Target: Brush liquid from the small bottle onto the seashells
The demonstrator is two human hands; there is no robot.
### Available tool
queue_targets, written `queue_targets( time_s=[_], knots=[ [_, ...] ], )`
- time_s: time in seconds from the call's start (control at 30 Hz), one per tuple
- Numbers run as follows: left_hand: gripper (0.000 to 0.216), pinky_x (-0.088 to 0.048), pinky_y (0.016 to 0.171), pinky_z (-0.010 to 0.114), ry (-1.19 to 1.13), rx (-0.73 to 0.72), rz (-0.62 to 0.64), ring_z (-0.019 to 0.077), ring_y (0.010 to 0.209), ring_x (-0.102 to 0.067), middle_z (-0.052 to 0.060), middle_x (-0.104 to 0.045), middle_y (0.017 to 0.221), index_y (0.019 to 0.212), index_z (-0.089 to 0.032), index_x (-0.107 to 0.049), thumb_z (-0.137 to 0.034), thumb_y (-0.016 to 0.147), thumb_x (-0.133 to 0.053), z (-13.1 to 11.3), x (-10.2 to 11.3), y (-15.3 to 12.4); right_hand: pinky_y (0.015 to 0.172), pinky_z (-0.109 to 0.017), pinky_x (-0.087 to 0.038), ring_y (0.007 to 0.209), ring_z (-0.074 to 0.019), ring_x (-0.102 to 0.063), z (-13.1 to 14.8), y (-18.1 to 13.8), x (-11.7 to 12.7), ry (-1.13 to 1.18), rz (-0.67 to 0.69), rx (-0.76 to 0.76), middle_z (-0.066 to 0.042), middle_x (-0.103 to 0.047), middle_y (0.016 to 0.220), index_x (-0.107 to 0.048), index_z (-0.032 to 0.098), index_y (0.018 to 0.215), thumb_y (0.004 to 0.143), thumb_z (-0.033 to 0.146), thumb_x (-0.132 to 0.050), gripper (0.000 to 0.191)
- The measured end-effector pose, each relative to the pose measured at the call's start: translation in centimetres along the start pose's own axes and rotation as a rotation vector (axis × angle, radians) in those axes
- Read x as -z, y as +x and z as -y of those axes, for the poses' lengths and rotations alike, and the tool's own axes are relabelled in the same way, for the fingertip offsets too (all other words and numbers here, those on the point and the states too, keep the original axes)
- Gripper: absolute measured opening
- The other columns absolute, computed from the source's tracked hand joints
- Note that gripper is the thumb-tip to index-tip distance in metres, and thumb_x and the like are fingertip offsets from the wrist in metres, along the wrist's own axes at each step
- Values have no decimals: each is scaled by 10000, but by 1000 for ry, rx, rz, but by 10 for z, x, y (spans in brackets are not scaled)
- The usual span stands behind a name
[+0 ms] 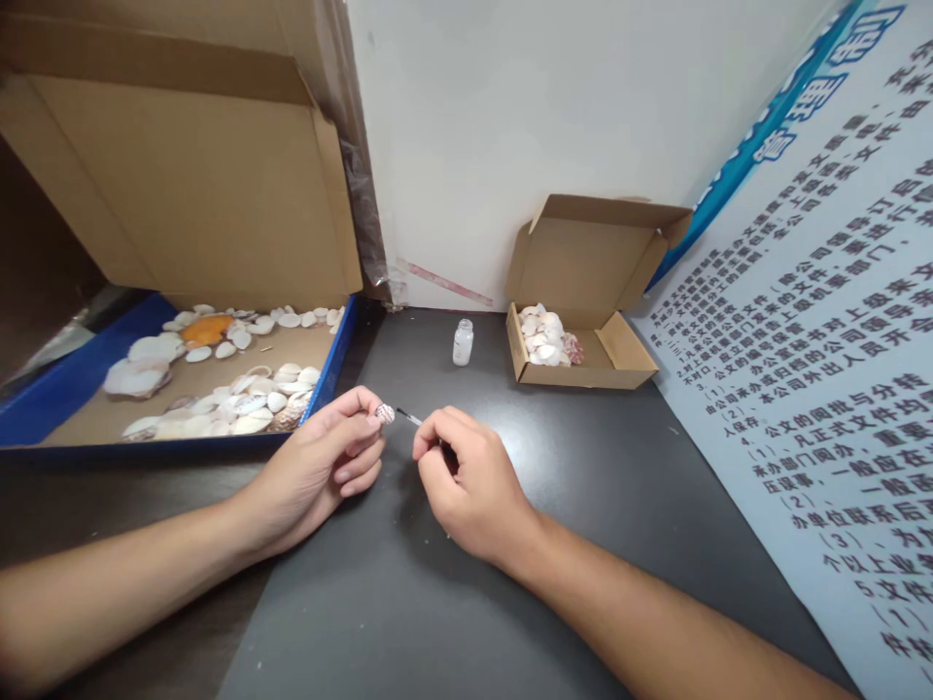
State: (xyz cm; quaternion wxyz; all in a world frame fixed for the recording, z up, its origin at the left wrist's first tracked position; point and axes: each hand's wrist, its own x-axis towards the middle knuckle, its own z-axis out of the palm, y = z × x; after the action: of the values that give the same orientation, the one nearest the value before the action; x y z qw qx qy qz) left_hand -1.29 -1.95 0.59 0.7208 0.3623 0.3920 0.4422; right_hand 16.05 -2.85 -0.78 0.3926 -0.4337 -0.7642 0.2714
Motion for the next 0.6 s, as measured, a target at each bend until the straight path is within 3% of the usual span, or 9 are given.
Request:
queue_targets(
  time_s=[0.17, 0.3, 0.47, 0.6],
  knots=[
    [192, -249, 391, 139, -9, -6, -5, 43, 416, -220, -106, -322, 503, 792, -209, -445, -229, 841, -630, -1, -1, 0, 566, -238, -350, 606, -117, -457, 0, -1, 0, 35, 36, 77, 17, -516, 683, -503, 202, 733, 795, 69, -431, 164],
    [193, -249, 392, 140, -4, 0, -4, 43, 413, -213, -108, -314, 495, 791, -211, -442, -229, 840, -628, 0, -1, 0, 556, -230, -342, 592, -111, -454, 0, 0, 0, 4, -10, -9, 27, -508, 662, -498, 202, 726, 792, 64, -429, 168],
    [190, -248, 391, 142, -6, -4, -2, 45, 415, -218, -107, -321, 498, 792, -212, -440, -226, 840, -624, 0, 0, 0, 571, -234, -354, 605, -115, -461, 0, 0, 0, 26, 36, 74, 19, -518, 680, -503, 200, 730, 795, 76, -429, 158],
    [190, -249, 394, 144, 0, 6, -6, 48, 416, -211, -108, -313, 489, 793, -215, -434, -222, 846, -617, 0, -1, 0, 563, -232, -348, 595, -113, -462, 0, 0, -1, 3, -6, 12, 24, -515, 664, -501, 202, 721, 795, 67, -427, 171]
  ],
)
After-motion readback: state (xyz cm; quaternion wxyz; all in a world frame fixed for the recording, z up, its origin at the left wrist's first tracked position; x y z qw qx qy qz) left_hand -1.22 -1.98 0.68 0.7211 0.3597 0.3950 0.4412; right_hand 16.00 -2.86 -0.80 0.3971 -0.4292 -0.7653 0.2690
